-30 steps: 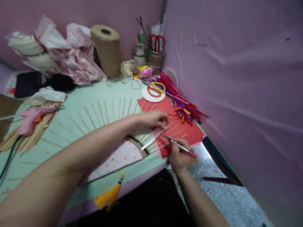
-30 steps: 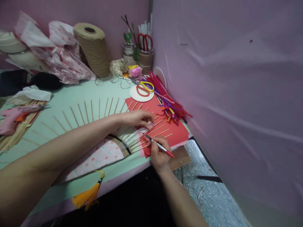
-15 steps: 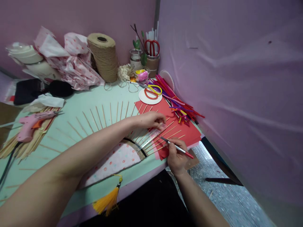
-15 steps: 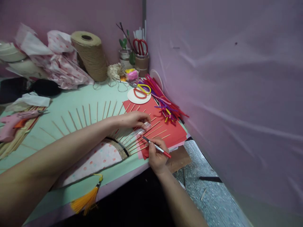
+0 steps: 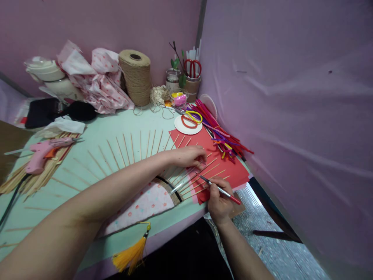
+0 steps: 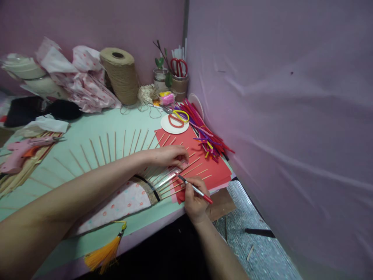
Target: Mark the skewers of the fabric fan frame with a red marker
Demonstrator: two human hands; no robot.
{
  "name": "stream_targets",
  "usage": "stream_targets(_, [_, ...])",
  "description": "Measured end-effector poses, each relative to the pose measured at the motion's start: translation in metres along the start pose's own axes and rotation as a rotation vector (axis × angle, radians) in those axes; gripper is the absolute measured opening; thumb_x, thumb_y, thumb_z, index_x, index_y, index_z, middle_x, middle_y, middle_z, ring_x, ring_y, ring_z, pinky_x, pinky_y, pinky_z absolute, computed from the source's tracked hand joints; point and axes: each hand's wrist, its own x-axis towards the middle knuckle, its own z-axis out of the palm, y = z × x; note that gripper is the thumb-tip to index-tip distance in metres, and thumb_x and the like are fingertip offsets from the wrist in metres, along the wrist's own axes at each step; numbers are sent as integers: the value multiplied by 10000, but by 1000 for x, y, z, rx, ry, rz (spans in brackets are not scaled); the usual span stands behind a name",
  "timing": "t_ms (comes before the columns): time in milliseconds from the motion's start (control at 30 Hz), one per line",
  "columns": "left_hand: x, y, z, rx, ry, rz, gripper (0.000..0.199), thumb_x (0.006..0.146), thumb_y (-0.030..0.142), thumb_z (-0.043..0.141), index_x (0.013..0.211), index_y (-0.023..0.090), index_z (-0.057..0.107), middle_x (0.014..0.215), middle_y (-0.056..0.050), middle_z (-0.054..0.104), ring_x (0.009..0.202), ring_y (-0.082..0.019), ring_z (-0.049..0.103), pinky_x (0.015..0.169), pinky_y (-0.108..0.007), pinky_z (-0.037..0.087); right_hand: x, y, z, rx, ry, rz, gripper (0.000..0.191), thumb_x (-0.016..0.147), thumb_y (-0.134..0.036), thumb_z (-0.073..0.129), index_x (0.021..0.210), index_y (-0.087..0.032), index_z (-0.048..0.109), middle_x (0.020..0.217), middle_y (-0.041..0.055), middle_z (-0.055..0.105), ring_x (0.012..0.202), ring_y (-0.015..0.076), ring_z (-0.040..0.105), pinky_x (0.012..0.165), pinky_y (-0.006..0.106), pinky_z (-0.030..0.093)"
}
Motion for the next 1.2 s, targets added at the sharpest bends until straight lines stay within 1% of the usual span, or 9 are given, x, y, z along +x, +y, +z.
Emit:
stream_targets(133, [-1,0,0,-5,-15,7,202,822,268,677,991,162,646,1010,-72,615,951,-179,554,821,-266,410,1,-2,0,-3,-11,-28,103,899,-198,539,894,-218,640,709,-5,625,643,155,602,589,300,490])
stream_targets(300, [-1,2,-1,5,-8,2,233,812,262,699,1006,146,643,1023,-80,616,954,-183,552,814,-265,408,-1,-1,1,-45,-65,-81,88,884,-199,534,857,-226,613,655,-15,585,656,175,581,648,343,479])
stream_targets(500, [1,0,1,9,-3,22,204,809,251,701,980,158,643,997,-58,613,938,-169,550,819,-252,404,2,-4,1,-40,-114,-147,111,865,-164,528,786,-231,569,646,-28,559,606,154,527,615,318,432])
stream_targets(667, [2,0,2,-6,-9,18,152,812,220,694,936,154,638,941,-47,599,857,-145,538,752,-232,403,6,-9,2,-103,-183,-220,128,858,-143,509,771,-227,551,639,-21,561,592,152,523,613,329,424])
stream_targets(800, [3,0,2,-17,-20,6,140,813,220,693,918,153,629,921,-40,588,815,-128,531,724,-218,397,7,-10,3,-121,-188,-242,125,846,-132,516,770,-225,550,624,-26,557,578,149,521,608,330,420])
stream_targets(1000, [3,-4,4,-9,-21,14,143,805,231,681,923,169,629,942,-31,602,858,-131,546,742,-218,395,8,-12,4,-126,-195,-249,132,850,-131,517,777,-228,568,627,-27,570,580,151,534,615,330,423])
stream_targets(1200, [5,-6,6,29,-23,16,148,809,236,685,926,165,627,947,-38,607,863,-135,546,747,-225,396,9,-15,4,-155,-213,-250,143,856,-131,522,754,-228,547,622,-24,568,585,152,523,619,327,416])
